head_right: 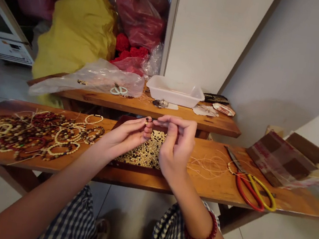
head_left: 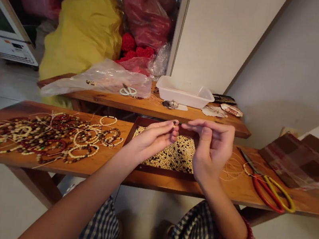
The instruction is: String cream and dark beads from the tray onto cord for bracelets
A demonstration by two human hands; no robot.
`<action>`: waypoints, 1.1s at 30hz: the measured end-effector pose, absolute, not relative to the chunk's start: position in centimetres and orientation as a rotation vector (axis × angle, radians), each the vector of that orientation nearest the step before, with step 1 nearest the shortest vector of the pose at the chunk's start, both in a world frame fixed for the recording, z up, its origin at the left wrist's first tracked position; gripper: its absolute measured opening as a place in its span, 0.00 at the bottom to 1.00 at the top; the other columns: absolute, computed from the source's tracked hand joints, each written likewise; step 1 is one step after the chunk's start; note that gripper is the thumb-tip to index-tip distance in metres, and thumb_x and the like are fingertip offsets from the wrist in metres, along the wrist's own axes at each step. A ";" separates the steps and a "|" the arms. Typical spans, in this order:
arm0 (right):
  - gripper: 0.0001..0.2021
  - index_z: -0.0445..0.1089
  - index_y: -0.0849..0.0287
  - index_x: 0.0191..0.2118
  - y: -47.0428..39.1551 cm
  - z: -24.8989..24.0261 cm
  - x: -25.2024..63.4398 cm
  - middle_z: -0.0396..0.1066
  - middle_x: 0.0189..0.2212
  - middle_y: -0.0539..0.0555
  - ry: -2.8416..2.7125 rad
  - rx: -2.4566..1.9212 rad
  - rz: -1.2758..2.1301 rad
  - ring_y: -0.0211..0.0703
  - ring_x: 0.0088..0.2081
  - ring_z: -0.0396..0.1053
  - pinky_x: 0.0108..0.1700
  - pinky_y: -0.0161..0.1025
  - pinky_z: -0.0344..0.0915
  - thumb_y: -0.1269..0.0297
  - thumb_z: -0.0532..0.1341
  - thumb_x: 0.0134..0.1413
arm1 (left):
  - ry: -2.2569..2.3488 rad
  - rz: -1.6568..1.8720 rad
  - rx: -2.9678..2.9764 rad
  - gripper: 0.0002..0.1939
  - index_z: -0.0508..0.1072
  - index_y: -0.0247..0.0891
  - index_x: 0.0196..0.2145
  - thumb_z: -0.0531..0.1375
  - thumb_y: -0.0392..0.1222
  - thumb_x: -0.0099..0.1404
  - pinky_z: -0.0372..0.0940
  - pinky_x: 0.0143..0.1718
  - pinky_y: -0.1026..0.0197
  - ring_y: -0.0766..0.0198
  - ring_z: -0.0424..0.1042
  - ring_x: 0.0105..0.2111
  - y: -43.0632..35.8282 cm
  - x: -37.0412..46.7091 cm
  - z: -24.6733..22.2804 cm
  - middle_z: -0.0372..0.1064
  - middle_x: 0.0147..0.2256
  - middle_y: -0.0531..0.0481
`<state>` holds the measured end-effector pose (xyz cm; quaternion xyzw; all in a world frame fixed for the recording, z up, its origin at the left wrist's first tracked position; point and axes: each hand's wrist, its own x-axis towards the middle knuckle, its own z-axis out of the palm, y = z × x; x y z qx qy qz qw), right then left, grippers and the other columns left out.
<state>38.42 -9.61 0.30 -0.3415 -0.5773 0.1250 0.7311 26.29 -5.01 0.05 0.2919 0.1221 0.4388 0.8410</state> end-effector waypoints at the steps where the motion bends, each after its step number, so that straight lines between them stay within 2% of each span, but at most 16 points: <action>1: 0.03 0.58 0.53 0.39 -9.6 0.3 38.4 0.70 0.37 0.51 -1.274 -0.748 0.278 0.38 0.38 0.74 0.44 0.45 0.74 0.68 0.50 0.62 | 0.260 0.931 0.612 0.08 0.71 0.26 0.34 0.52 0.25 0.63 0.62 0.29 0.71 0.73 0.66 0.27 -5.0 26.3 0.1 0.66 0.28 0.47; 23: 0.05 0.60 0.56 0.40 -9.6 0.4 38.5 0.71 0.35 0.52 -1.309 -0.653 0.178 0.39 0.36 0.73 0.41 0.45 0.74 0.73 0.52 0.61 | 0.205 0.940 0.597 0.09 0.72 0.24 0.33 0.51 0.25 0.63 0.63 0.28 0.70 0.72 0.67 0.27 -5.4 26.3 0.2 0.65 0.27 0.46; 33: 0.08 0.60 0.56 0.41 -9.7 -0.1 38.5 0.71 0.38 0.53 -1.394 -0.671 0.061 0.40 0.37 0.73 0.40 0.45 0.73 0.75 0.52 0.59 | 0.156 0.923 0.509 0.09 0.72 0.24 0.32 0.52 0.25 0.63 0.63 0.30 0.71 0.73 0.68 0.27 -5.8 26.5 0.2 0.66 0.27 0.47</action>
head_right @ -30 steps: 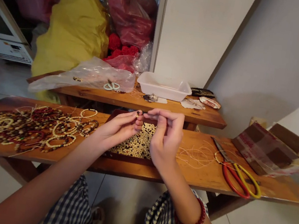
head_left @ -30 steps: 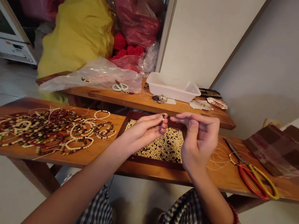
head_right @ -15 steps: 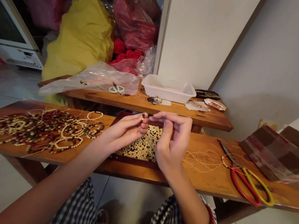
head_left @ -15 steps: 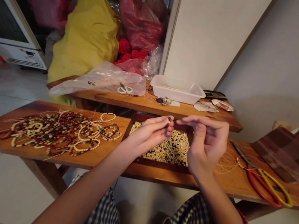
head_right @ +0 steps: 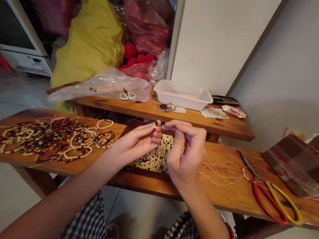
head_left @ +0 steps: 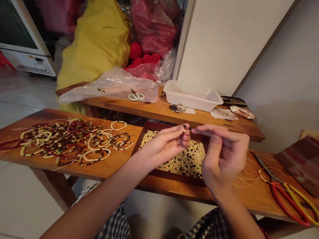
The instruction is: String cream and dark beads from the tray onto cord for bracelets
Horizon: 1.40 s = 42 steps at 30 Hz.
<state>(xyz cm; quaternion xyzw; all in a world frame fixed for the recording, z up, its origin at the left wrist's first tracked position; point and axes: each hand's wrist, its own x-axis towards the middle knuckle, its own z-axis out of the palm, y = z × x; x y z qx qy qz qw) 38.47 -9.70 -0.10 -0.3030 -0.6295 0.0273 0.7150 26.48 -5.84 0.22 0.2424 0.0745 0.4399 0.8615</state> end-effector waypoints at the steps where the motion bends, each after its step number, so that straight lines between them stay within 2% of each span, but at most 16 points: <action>1: 0.09 0.60 0.56 0.42 -9.7 -0.2 38.5 0.71 0.38 0.54 -1.419 -0.699 0.032 0.41 0.38 0.73 0.39 0.45 0.73 0.75 0.52 0.58 | 0.164 0.938 0.517 0.09 0.72 0.25 0.32 0.52 0.25 0.63 0.63 0.31 0.71 0.73 0.68 0.27 -5.8 26.5 0.2 0.66 0.28 0.47; 6: 0.06 0.66 0.59 0.38 -9.8 -0.2 38.7 0.73 0.32 0.53 -1.495 -1.038 -0.187 0.39 0.32 0.73 0.36 0.39 0.70 0.73 0.58 0.54 | 0.247 1.035 0.619 0.08 0.72 0.27 0.33 0.54 0.25 0.62 0.64 0.34 0.69 0.72 0.68 0.29 -5.6 26.7 0.0 0.68 0.29 0.47; 10: 0.03 0.67 0.59 0.35 -9.5 -0.1 39.0 0.72 0.28 0.50 -1.499 -1.172 -0.053 0.37 0.28 0.70 0.31 0.36 0.66 0.70 0.57 0.55 | 0.348 1.123 0.703 0.07 0.73 0.26 0.34 0.56 0.25 0.60 0.63 0.35 0.69 0.71 0.69 0.29 -5.1 26.6 -0.2 0.69 0.29 0.46; 13: 0.03 0.67 0.59 0.34 -9.3 0.1 39.3 0.70 0.27 0.50 -1.410 -1.160 0.004 0.36 0.28 0.68 0.31 0.35 0.64 0.69 0.56 0.55 | 0.387 1.199 0.712 0.07 0.73 0.26 0.35 0.57 0.24 0.58 0.63 0.37 0.69 0.72 0.69 0.30 -4.9 26.5 -0.2 0.70 0.30 0.46; 21: 0.04 0.65 0.59 0.30 -9.5 0.6 39.8 0.66 0.22 0.48 -1.461 -1.173 -0.173 0.35 0.25 0.64 0.30 0.35 0.60 0.72 0.56 0.53 | 0.399 1.331 0.713 0.10 0.73 0.28 0.36 0.60 0.23 0.55 0.63 0.43 0.66 0.70 0.70 0.34 -4.8 26.1 0.1 0.71 0.33 0.47; 42: 0.04 0.65 0.58 0.31 -9.7 0.7 39.8 0.66 0.22 0.47 -1.484 -1.135 -0.270 0.34 0.23 0.62 0.29 0.34 0.59 0.73 0.55 0.52 | 0.377 1.361 0.752 0.09 0.71 0.30 0.35 0.60 0.24 0.55 0.64 0.43 0.67 0.71 0.71 0.34 -4.8 25.9 0.0 0.72 0.32 0.48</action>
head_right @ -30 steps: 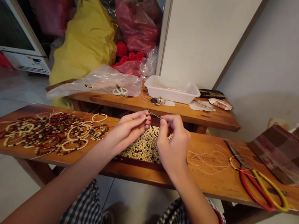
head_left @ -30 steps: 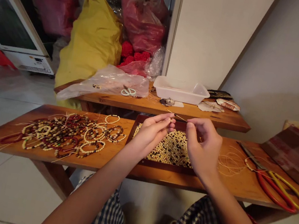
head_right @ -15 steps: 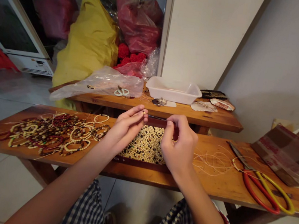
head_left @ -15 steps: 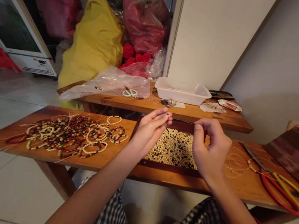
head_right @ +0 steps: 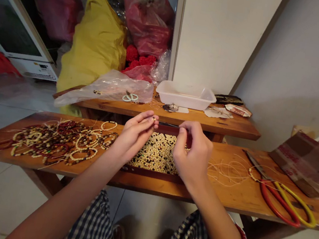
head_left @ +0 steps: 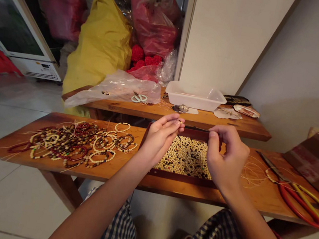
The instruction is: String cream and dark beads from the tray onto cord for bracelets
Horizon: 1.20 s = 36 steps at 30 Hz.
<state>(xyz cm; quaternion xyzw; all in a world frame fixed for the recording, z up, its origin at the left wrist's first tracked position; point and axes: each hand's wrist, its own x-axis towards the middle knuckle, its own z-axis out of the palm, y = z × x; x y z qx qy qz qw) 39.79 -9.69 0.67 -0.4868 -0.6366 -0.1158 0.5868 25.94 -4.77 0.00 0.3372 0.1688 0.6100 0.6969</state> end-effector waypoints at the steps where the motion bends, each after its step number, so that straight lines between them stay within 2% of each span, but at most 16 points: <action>1: 0.04 0.64 0.58 0.30 -9.7 0.7 39.8 0.66 0.22 0.47 -1.484 -1.136 -0.276 0.35 0.23 0.63 0.29 0.35 0.59 0.73 0.55 0.52 | 0.384 1.363 0.762 0.09 0.71 0.30 0.35 0.60 0.24 0.55 0.64 0.43 0.66 0.70 0.71 0.34 -4.8 25.9 0.0 0.72 0.33 0.48; 27: 0.04 0.64 0.56 0.31 -9.8 0.6 39.7 0.69 0.23 0.49 -1.549 -1.174 -0.408 0.36 0.22 0.64 0.28 0.35 0.60 0.72 0.55 0.53 | 0.478 1.425 0.921 0.11 0.71 0.31 0.35 0.64 0.28 0.53 0.65 0.43 0.64 0.69 0.72 0.34 -4.9 25.9 0.0 0.74 0.33 0.46; 30: 0.04 0.65 0.57 0.32 -9.6 0.4 39.7 0.70 0.23 0.49 -1.549 -1.213 -0.308 0.37 0.22 0.65 0.28 0.35 0.60 0.70 0.55 0.53 | 0.467 1.421 0.913 0.10 0.70 0.31 0.35 0.63 0.29 0.54 0.65 0.43 0.63 0.68 0.73 0.33 -4.9 25.9 0.0 0.74 0.34 0.45; 33: 0.05 0.68 0.58 0.33 -9.3 0.3 39.8 0.72 0.26 0.50 -1.581 -1.271 -0.092 0.38 0.26 0.68 0.31 0.36 0.62 0.69 0.55 0.54 | 0.432 1.415 0.844 0.09 0.70 0.31 0.35 0.62 0.28 0.54 0.66 0.45 0.61 0.66 0.74 0.34 -4.7 25.8 0.0 0.75 0.35 0.44; 36: 0.07 0.70 0.59 0.32 -9.0 0.3 39.9 0.72 0.26 0.51 -1.575 -1.269 0.120 0.38 0.26 0.67 0.29 0.36 0.60 0.69 0.55 0.54 | 0.419 1.402 0.733 0.09 0.69 0.31 0.34 0.61 0.26 0.54 0.66 0.47 0.60 0.65 0.75 0.36 -4.5 25.6 -0.1 0.75 0.35 0.44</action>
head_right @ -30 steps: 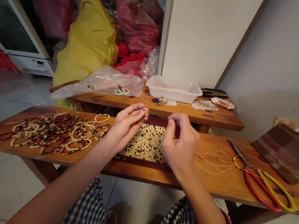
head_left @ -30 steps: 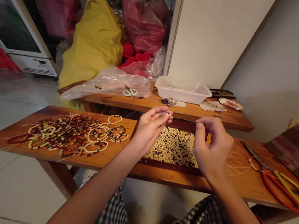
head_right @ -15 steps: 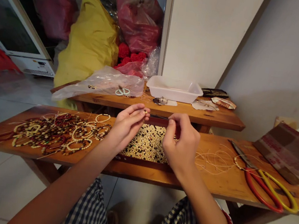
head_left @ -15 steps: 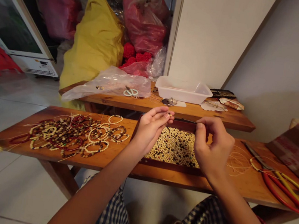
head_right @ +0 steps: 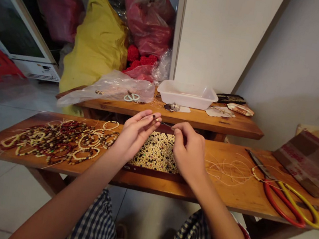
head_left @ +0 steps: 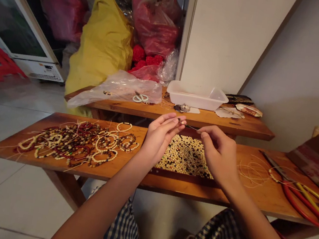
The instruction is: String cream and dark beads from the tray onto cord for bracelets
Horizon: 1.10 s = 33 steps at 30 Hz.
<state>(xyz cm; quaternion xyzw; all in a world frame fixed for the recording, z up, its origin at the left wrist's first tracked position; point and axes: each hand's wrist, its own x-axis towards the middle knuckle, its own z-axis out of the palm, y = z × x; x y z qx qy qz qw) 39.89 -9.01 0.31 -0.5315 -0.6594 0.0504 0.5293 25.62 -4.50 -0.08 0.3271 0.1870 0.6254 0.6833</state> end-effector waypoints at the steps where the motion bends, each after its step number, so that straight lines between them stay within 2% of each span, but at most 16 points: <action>1: 0.07 0.70 0.59 0.32 -9.0 0.3 39.9 0.72 0.25 0.50 -1.551 -1.255 0.160 0.37 0.26 0.66 0.28 0.35 0.60 0.69 0.55 0.54 | 0.422 1.397 0.704 0.09 0.69 0.31 0.34 0.61 0.25 0.55 0.66 0.47 0.60 0.65 0.75 0.35 -4.4 25.6 -0.1 0.75 0.35 0.44; 17: 0.07 0.70 0.59 0.30 -9.1 0.5 40.0 0.73 0.27 0.50 -1.514 -1.218 0.061 0.37 0.29 0.68 0.33 0.35 0.61 0.71 0.56 0.53 | 0.372 1.392 0.721 0.12 0.68 0.30 0.36 0.61 0.23 0.54 0.65 0.46 0.64 0.68 0.74 0.36 -4.4 25.7 -0.1 0.75 0.36 0.44; 33: 0.07 0.70 0.59 0.30 -9.4 0.7 40.1 0.72 0.26 0.50 -1.551 -1.204 -0.029 0.38 0.28 0.67 0.32 0.35 0.61 0.73 0.55 0.53 | 0.436 1.386 0.844 0.13 0.70 0.30 0.37 0.63 0.26 0.52 0.64 0.47 0.61 0.65 0.74 0.37 -4.1 25.4 -0.2 0.75 0.36 0.44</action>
